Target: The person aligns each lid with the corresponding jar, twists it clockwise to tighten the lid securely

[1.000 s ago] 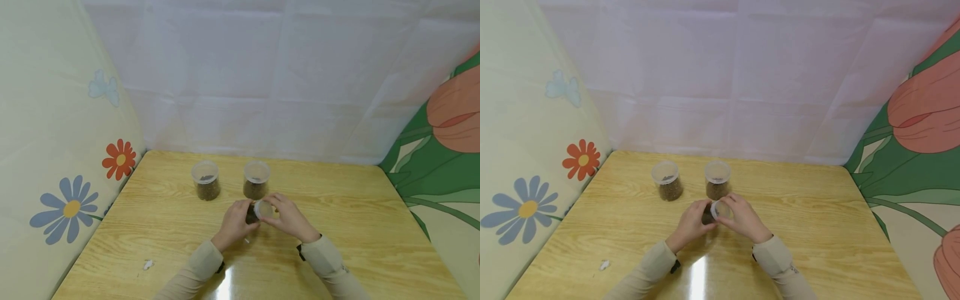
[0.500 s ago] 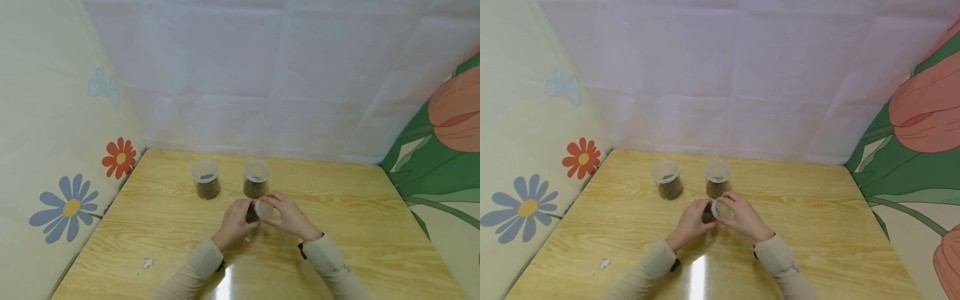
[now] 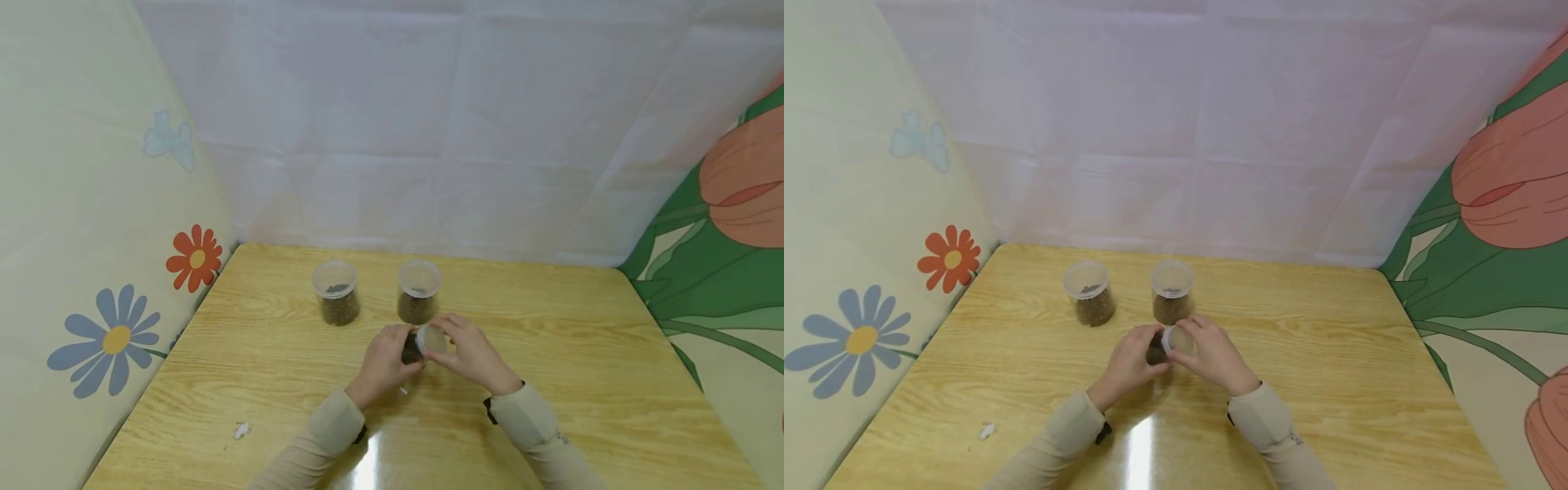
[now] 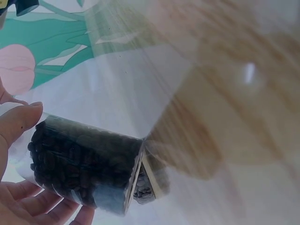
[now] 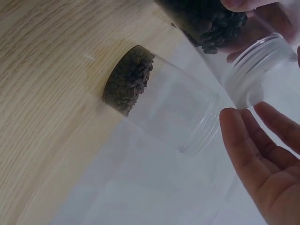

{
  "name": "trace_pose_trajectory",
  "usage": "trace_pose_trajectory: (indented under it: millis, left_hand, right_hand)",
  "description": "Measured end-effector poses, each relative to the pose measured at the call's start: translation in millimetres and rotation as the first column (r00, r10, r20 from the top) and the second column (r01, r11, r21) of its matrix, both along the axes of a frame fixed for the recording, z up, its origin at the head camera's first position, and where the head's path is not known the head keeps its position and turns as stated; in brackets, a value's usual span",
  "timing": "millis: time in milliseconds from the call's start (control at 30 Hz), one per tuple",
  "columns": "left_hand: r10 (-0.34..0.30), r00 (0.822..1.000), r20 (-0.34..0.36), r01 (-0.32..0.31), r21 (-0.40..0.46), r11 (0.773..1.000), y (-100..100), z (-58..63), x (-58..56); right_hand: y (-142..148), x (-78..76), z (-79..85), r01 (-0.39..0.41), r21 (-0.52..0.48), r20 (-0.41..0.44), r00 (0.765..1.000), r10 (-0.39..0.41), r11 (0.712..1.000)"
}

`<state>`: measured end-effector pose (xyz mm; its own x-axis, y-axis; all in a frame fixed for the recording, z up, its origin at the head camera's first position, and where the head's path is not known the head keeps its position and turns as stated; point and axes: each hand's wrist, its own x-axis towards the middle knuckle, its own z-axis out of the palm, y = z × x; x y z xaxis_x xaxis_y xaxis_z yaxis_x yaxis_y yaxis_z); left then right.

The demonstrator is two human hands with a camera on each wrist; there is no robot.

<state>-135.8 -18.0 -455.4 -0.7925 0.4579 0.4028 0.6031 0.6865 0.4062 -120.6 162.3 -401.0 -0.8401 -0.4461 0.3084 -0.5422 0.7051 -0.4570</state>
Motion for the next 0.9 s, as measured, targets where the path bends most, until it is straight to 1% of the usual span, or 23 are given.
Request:
trace_pose_trajectory:
  millis: [133,300,433,667,900]
  left_hand:
    - [-0.003,1.000,-0.013,0.003,0.005,1.000,-0.2,-0.4,0.4]
    - [-0.011,0.999,-0.036,0.012,0.008,1.000,-0.6,-0.9,1.1]
    - [-0.012,1.000,-0.027,0.012,0.001,1.000,-0.3,-1.2,1.3]
    - [-0.005,1.000,-0.008,0.005,-0.010,1.000,0.1,-0.7,1.3]
    - [0.002,1.000,-0.002,-0.002,-0.010,1.000,-0.1,-0.6,0.6]
  right_hand:
    - [1.6,0.4,-0.2,-0.009,0.002,-0.015,1.000,0.009,1.000]
    - [4.5,-0.4,-0.2,-0.076,0.033,-0.055,0.995,0.078,0.997]
    - [4.9,-0.5,0.4,-0.103,0.061,-0.055,0.993,0.107,0.993]
    - [2.8,0.7,1.1,-0.061,0.067,-0.022,0.998,0.063,0.996]
    - [1.9,1.0,-0.3,-0.014,0.029,-0.037,0.999,0.015,0.999]
